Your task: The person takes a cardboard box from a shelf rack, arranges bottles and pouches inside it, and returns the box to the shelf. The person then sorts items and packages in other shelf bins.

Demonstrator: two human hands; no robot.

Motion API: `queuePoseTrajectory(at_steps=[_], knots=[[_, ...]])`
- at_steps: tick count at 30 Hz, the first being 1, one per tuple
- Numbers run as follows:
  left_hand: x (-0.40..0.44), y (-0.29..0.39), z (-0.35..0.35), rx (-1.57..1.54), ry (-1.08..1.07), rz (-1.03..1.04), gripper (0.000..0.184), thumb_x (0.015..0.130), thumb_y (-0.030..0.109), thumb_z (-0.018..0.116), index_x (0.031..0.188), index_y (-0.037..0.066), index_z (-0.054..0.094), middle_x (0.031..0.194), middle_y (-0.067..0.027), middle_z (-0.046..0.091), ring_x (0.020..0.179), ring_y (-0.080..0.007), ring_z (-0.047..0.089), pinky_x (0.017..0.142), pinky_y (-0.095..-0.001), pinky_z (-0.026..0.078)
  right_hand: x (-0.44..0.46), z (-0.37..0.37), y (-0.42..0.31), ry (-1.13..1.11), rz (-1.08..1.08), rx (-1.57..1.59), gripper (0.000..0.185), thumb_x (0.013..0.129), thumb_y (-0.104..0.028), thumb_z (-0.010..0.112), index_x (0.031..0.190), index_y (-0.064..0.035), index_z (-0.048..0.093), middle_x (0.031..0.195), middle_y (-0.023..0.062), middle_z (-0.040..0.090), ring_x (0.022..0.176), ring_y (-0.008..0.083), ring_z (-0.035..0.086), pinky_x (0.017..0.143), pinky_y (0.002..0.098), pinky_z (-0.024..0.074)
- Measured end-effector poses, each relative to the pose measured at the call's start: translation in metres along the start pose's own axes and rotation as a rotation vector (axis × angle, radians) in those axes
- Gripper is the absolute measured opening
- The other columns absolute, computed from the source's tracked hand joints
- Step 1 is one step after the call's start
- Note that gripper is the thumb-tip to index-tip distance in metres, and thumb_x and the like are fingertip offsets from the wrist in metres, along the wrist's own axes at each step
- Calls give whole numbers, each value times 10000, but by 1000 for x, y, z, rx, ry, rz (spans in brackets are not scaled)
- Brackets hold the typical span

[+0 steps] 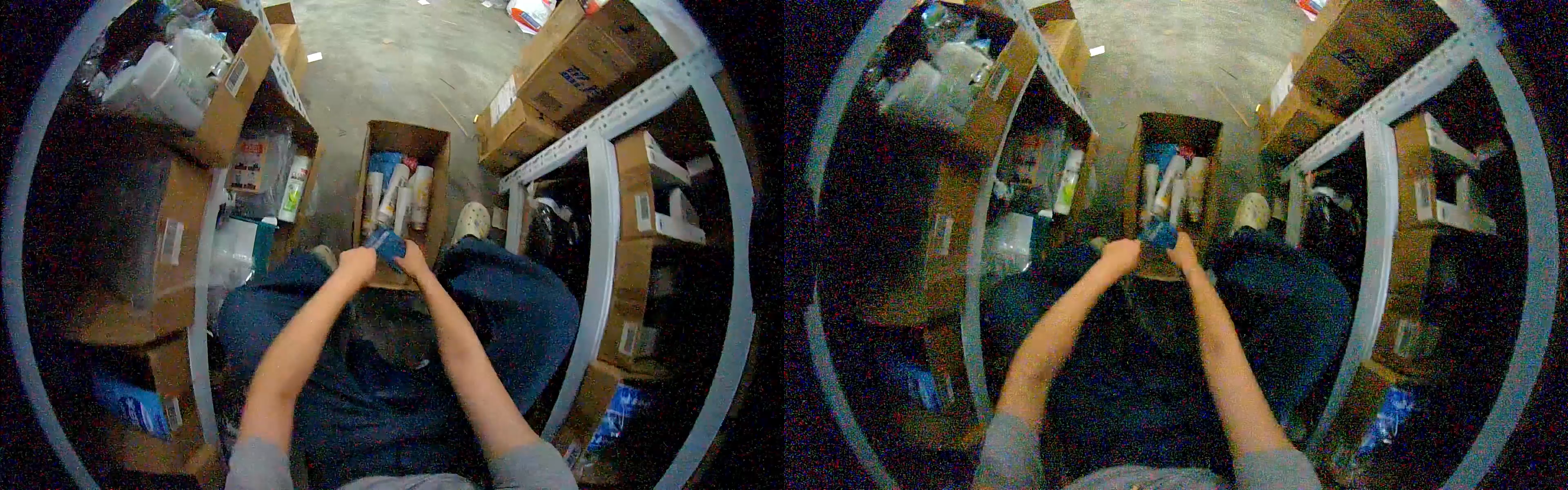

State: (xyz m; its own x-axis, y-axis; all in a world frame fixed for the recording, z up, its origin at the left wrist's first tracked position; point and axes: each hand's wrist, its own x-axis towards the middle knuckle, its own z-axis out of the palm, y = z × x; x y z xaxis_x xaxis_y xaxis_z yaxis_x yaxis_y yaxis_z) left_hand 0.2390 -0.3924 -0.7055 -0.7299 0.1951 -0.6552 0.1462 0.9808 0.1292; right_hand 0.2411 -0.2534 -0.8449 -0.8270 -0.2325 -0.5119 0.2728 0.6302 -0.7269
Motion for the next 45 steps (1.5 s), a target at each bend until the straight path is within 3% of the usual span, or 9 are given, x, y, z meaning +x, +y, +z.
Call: queuePoseTrajectory(at_steps=[6,16,21,27,32,34,37,40,45], knots=[[34,-23,61,-355,49,-168,193,690,64,482,868,-1,517,877,-192,551,847,-329,534,702,-394,441,38,42,48,144,-14,-83,853,598,-192,695,1249,-33,167,1239,197,270,1110,314,332,902,359,313],[60,0,118,-702,87,-330,611,704,86,548,1183,-74,204,1077,-270,407,994,-391,406,836,-404,351,30,12,40,29,-56,-266,313,703,-179,585,984,-89,480,937,132,508,801,318,517,676,379,430],[66,2,112,-717,470,-352,666,708,79,554,1223,-54,152,1133,-284,356,1041,-389,368,865,-390,327,26,-35,15,167,-211,107,207,726,-139,551,907,-43,516,734,132,563,690,264,554,628,325,430],[62,-1,105,-838,471,-406,647,712,119,564,1220,-32,193,1136,-262,375,1024,-378,392,860,-384,329,31,-33,19,519,-387,174,107,765,-68,496,847,1,488,743,107,542,656,179,539,600,283,425],[76,-7,123,-1111,420,-376,598,727,196,580,1194,-24,277,1151,-217,399,1040,-318,407,856,-355,335,26,-38,10,552,-259,460,104,803,-88,466,870,-8,461,723,66,516,601,131,516,528,249,415],[97,-15,151,-1227,573,-146,520,740,249,583,1124,-40,383,1049,-160,499,932,-248,492,804,-327,376,12,-55,-11,291,-137,765,150,801,-108,483,903,-2,454,749,68,520,579,123,503,517,246,415],[52,0,63,-1298,371,-101,400,767,258,557,1026,-36,477,916,-90,562,776,-187,540,731,-313,416,22,-52,-10,314,-161,684,194,800,-122,492,944,5,460,750,70,527,623,127,512,532,242,419],[45,8,47,-1592,432,-174,405,753,339,554,949,-15,536,881,-72,579,761,-153,531,724,-270,409,15,-58,-32,603,-295,747,238,807,-155,490,986,3,488,754,65,551,707,137,522,565,229,421],[54,2,55,-1790,485,-146,352,765,312,547,932,2,539,874,-71,578,752,-139,532,697,-271,416,7,-73,-19,559,-200,593,265,820,-228,462,924,6,534,798,58,567,776,137,508,646,235,404]])
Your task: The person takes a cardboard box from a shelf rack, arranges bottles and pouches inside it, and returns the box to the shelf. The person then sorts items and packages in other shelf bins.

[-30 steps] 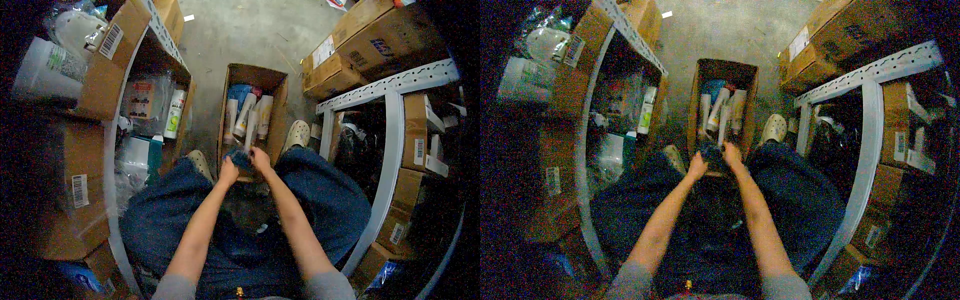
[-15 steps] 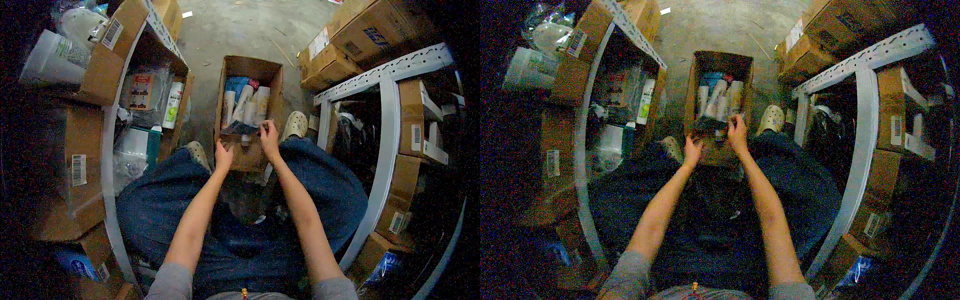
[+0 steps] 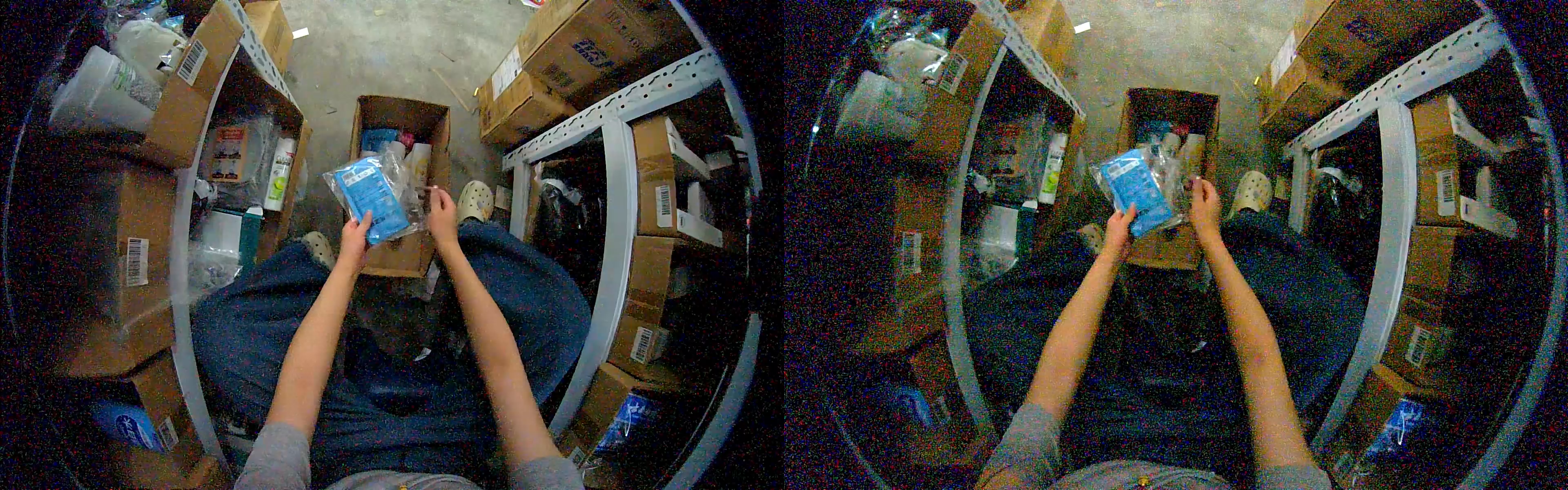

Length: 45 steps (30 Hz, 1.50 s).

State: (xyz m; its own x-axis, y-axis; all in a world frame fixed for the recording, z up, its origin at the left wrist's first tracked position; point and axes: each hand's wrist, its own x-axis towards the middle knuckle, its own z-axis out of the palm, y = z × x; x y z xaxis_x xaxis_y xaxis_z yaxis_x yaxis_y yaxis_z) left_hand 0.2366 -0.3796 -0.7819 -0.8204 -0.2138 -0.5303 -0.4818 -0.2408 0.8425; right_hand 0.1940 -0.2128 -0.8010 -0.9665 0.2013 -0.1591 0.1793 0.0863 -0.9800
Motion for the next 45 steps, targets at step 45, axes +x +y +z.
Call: queuePoseTrajectory(at_steps=[45], knots=[[15,13,5,-19,-237,-75,228,812,219,498,932,29,537,838,8,561,727,-69,503,661,-220,402,1,-34,-54,84,-473,-667,234,659,-116,630,872,-61,551,981,86,493,886,238,485,731,302,396]])
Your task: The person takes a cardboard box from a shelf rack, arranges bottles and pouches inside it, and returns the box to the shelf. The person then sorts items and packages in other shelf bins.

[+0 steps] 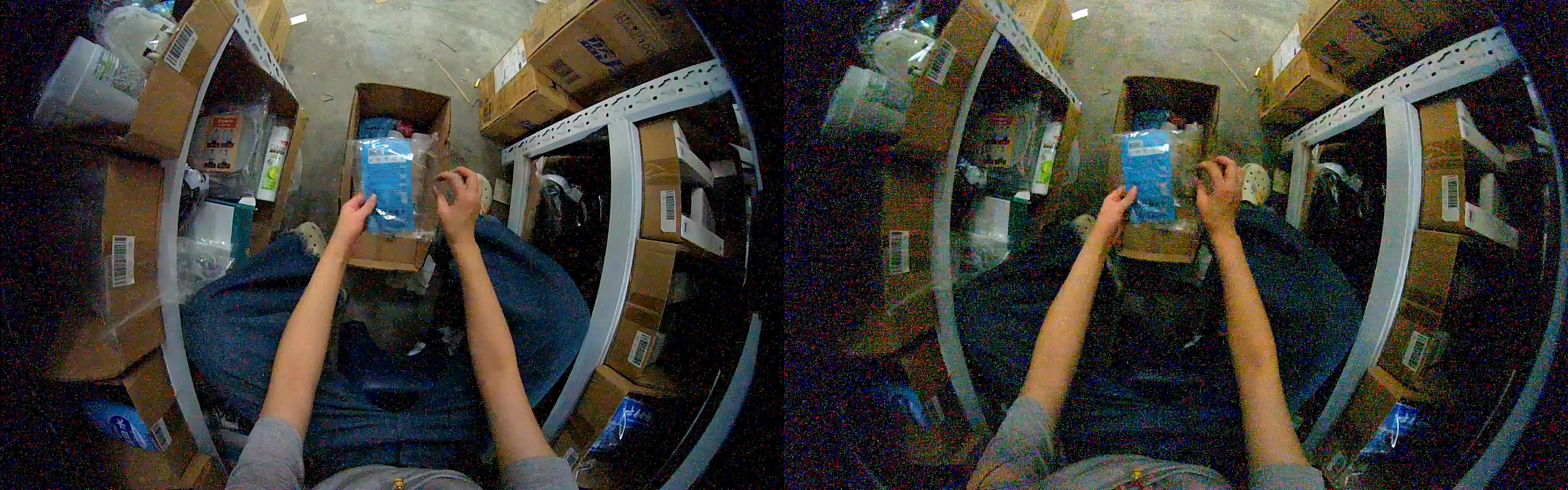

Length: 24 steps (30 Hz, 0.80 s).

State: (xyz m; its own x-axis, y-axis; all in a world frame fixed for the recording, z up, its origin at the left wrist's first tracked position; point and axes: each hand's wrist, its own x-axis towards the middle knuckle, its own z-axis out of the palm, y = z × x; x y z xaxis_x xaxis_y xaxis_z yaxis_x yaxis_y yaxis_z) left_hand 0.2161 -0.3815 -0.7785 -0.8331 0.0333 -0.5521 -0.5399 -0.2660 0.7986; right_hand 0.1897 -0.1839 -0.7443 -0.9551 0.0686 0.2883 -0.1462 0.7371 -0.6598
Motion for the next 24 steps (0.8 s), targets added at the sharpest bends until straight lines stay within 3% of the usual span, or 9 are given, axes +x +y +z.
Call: queuePoseTrajectory(at_steps=[2,5,9,11,15,17,18,22,24], knots=[[-4,4,2,61,-29,1,236,815,231,494,922,26,544,832,11,557,727,-66,491,662,-216,393,1,4,5,-48,-57,-16,212,625,-160,665,794,-58,589,901,82,532,805,257,512,703,304,413],[-10,11,7,207,-55,2,255,818,249,487,906,20,555,825,15,551,729,-65,474,667,-211,378,-7,24,17,-293,338,430,252,613,-236,675,767,-45,617,714,72,598,623,194,552,583,289,438],[-16,18,12,398,-6,40,281,817,255,488,914,1,557,801,15,551,712,-66,467,658,-206,371,-17,37,37,-465,323,570,256,647,-245,659,773,-27,613,732,58,606,646,149,553,597,280,441],[-13,12,8,374,38,59,288,817,254,487,923,-5,556,795,15,552,704,-65,467,651,-202,371,-15,31,29,-556,550,823,261,659,-234,658,776,-7,607,712,35,597,635,108,536,582,262,438],[-12,9,2,302,13,71,302,818,246,482,941,-21,552,784,11,557,688,-68,472,624,-203,377,-14,20,17,-756,463,884,235,721,-230,617,794,-9,585,667,8,550,574,74,483,506,219,392],[-7,-1,1,340,50,74,289,819,236,479,926,-21,557,771,5,562,671,-69,474,608,-209,380,-14,19,15,-911,388,628,236,730,-219,606,835,-10,569,702,7,554,594,72,486,533,220,401],[-4,-6,-1,379,88,77,277,820,227,476,911,-21,561,759,0,567,653,-70,476,592,-216,384,-16,22,18,-911,388,629,236,730,-219,606,835,-10,569,702,7,554,594,72,486,533,220,401],[1,4,-14,458,187,231,255,820,210,469,883,-14,573,705,-9,570,589,-70,468,538,-234,384,-15,26,31,-376,457,838,204,753,-187,573,846,-8,541,744,-1,535,643,70,471,581,205,385],[5,8,-22,307,376,230,238,819,191,453,832,-10,581,657,-26,568,545,-76,460,504,-250,377,-6,12,36,-301,424,726,337,728,-295,573,864,12,548,792,87,581,708,167,532,658,272,418]])
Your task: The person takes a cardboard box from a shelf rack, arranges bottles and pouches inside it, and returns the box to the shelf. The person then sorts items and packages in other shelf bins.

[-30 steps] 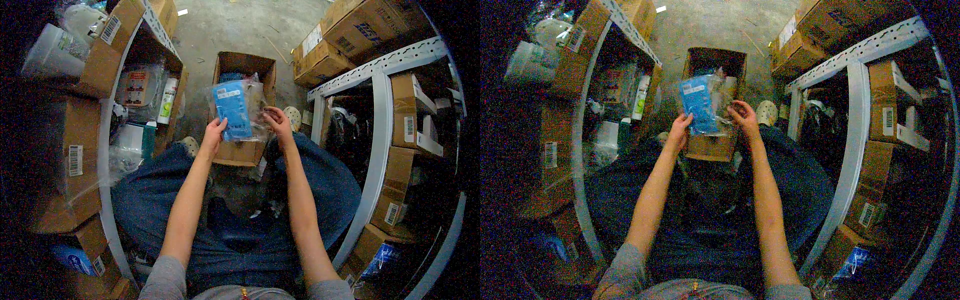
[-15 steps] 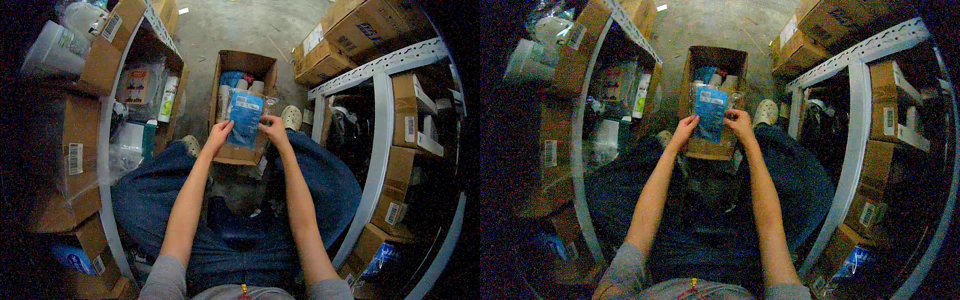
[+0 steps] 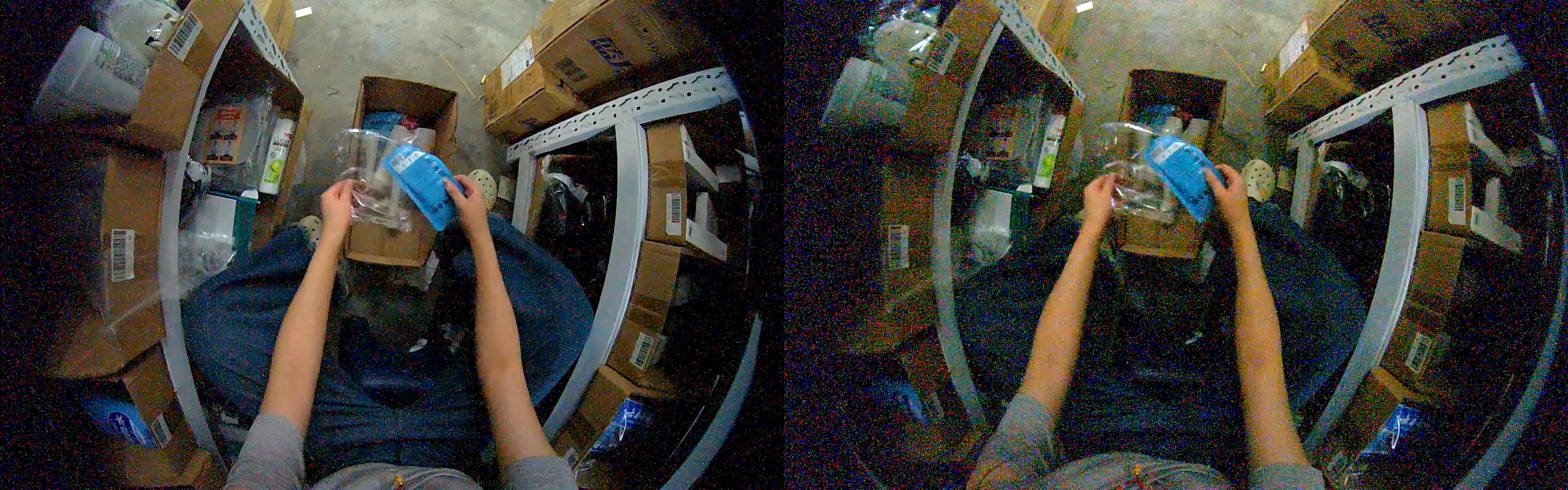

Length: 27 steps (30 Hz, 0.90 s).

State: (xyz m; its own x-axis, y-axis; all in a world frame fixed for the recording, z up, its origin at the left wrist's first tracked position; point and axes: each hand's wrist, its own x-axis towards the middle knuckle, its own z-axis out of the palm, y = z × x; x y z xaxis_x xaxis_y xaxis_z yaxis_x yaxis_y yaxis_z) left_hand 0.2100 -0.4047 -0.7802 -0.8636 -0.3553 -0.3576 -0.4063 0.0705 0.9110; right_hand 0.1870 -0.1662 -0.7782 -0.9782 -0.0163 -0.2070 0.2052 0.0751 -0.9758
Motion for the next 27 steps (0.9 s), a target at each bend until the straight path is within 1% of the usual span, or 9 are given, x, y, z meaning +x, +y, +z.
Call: queuePoseTrajectory(at_steps=[3,6,10,11,13,15,19,26,27], knots=[[1,21,-12,239,188,242,235,821,172,434,791,-13,576,653,-52,570,548,-111,483,516,-263,385,9,-14,14,22,-54,-222,310,730,-280,555,837,10,548,789,125,580,722,213,544,669,295,416],[-8,59,-12,295,358,197,233,819,151,420,760,-22,565,663,-85,574,553,-152,495,538,-265,393,4,-18,-3,45,-32,-434,266,719,-237,542,814,11,551,791,165,576,729,273,552,667,337,423],[0,57,6,430,252,482,205,803,145,436,839,-24,546,730,-139,580,649,-217,555,612,-309,421,-6,25,9,26,50,-781,229,653,-210,548,729,6,567,740,204,568,695,355,552,644,412,451],[-13,76,15,476,183,353,196,793,138,443,871,-17,535,778,-165,577,722,-276,563,651,-341,424,-14,41,9,-15,40,-855,204,634,-192,564,682,6,565,730,202,572,666,352,561,612,417,467],[-5,64,26,527,188,363,193,792,135,439,870,-15,534,792,-173,574,732,-298,556,653,-353,421,-26,64,19,-185,218,-1022,162,635,-154,571,686,0,567,720,187,577,672,314,581,583,385,488],[8,49,36,609,205,386,188,792,129,423,863,-6,534,817,-192,564,758,-347,534,660,-382,416,-35,77,48,-229,182,-1051,101,663,-100,542,675,-1,553,713,185,574,681,313,580,589,378,484],[30,39,59,597,223,284,190,788,126,423,869,-4,535,807,-198,562,766,-350,529,674,-397,408,-38,90,105,-158,235,-1137,68,658,-62,550,687,0,554,694,166,579,680,286,587,563,352,485],[88,7,100,327,234,294,185,792,123,420,865,-6,532,797,-185,566,752,-327,537,680,-369,405,-29,100,94,-399,352,-1105,111,707,-45,496,764,-5,582,726,166,588,685,290,591,558,354,489],[97,1,105,294,238,285,206,787,161,461,883,-6,534,805,-166,575,753,-295,546,678,-348,411,-23,103,90,-386,389,-1020,170,708,-120,538,779,32,562,768,206,575,708,322,579,589,376,482]])
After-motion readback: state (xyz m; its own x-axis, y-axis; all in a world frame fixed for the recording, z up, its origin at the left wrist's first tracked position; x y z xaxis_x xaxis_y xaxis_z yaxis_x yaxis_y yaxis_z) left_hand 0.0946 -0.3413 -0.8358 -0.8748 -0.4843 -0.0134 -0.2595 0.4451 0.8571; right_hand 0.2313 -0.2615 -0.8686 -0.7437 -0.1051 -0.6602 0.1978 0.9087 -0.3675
